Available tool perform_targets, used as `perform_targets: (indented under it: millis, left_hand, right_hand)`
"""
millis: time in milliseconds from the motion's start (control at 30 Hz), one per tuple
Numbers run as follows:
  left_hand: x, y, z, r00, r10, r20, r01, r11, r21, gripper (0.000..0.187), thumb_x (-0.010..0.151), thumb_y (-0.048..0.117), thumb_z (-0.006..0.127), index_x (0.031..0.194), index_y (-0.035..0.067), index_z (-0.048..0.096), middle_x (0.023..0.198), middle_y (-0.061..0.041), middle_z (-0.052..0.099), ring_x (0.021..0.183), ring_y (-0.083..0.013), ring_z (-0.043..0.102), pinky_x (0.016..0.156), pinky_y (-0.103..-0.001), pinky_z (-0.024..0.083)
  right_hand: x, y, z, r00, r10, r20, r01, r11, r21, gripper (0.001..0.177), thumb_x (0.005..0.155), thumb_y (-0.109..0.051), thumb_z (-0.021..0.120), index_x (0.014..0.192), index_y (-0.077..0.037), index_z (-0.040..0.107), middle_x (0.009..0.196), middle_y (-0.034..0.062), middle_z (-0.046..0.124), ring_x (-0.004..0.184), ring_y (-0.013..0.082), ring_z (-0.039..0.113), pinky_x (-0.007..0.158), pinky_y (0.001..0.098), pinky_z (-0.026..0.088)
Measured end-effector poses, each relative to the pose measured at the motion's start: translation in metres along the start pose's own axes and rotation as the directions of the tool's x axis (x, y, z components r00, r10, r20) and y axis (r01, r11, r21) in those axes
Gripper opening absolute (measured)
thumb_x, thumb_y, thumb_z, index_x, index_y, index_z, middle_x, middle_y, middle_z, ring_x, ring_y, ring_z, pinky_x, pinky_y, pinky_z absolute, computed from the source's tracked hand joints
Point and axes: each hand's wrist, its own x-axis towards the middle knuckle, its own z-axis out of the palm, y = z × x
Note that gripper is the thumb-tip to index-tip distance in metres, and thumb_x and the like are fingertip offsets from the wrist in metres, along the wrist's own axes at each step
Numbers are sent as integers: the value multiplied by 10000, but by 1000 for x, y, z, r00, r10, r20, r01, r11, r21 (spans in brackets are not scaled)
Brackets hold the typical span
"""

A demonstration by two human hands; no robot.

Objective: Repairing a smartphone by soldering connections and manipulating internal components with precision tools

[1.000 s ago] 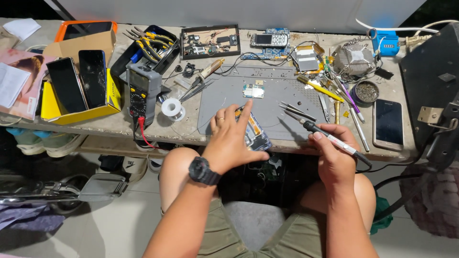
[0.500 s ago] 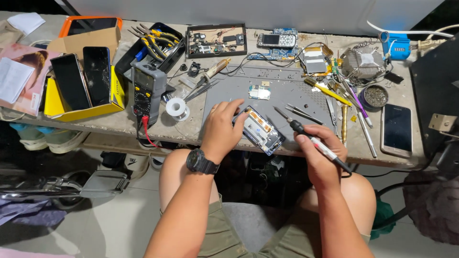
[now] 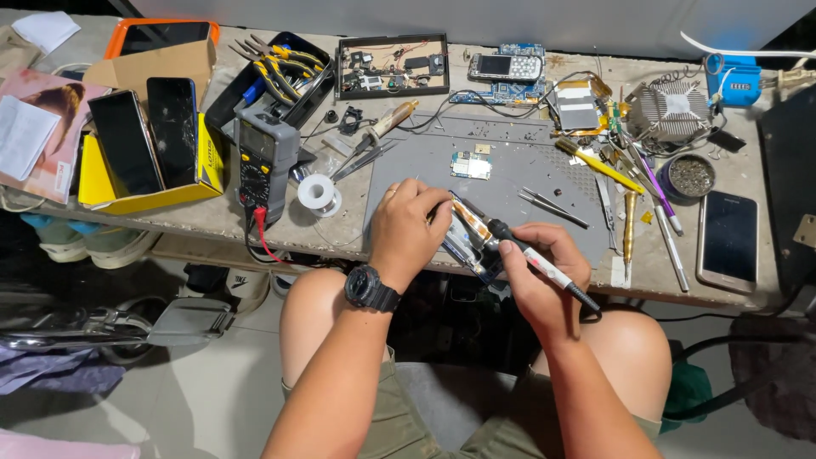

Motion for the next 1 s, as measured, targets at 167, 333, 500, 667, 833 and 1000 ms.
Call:
perform_targets:
  millis: [167,333,500,667,833,1000]
  left_hand:
    - [3,-1,-7,998,50,26,-49,999,-15,86,986,259,728,1013,234,806,856,-30,640,880,-332,737,794,-446,635]
    - [4,-3,-9,992,102,79,-104,994,33,98,990,229,716,1036,247,801,881,-21,652,918,-305,741,819,-419,637]
    - [4,-4,-11,991,96,92,-97,995,5,98,1006,229,710,1066,234,787,904,-21,655,944,-314,743,824,-435,644]
    - [4,0,-14,990,89,106,-90,996,10,114,1011,190,705,1082,226,786,913,-32,653,957,-325,741,820,-452,648]
    - [3,-1,-12,992,84,92,-88,995,40,115,1024,189,699,1069,254,783,907,-2,637,965,-300,737,821,-432,650]
    - [2,-4,-8,993,75,86,-79,996,38,157,1021,149,675,1070,270,761,917,7,627,973,-305,728,828,-441,651]
  right_hand:
    - [0,7,2,1000,8,7,-8,1000,-4,164,943,13,862,1060,41,750,1058,216,771,959,286,792,804,411,635]
    - [3,13,2,999,38,-9,-38,998,-43,163,930,-1,875,1046,15,763,1038,193,787,945,259,783,794,393,620]
    - [7,18,1,992,126,-10,-127,991,-35,184,935,-53,879,1072,7,772,1059,179,798,963,206,757,825,390,617]
    - [18,15,0,987,159,3,-159,986,-46,189,934,-66,881,1067,10,770,1044,186,798,956,213,761,823,392,618]
    - [22,14,1,979,201,11,-201,980,-2,194,942,-58,867,1070,31,751,1035,200,785,930,233,772,821,398,623]
    - [24,16,0,977,213,22,-213,977,4,206,943,-62,861,1073,51,748,1016,207,780,914,243,791,795,391,633]
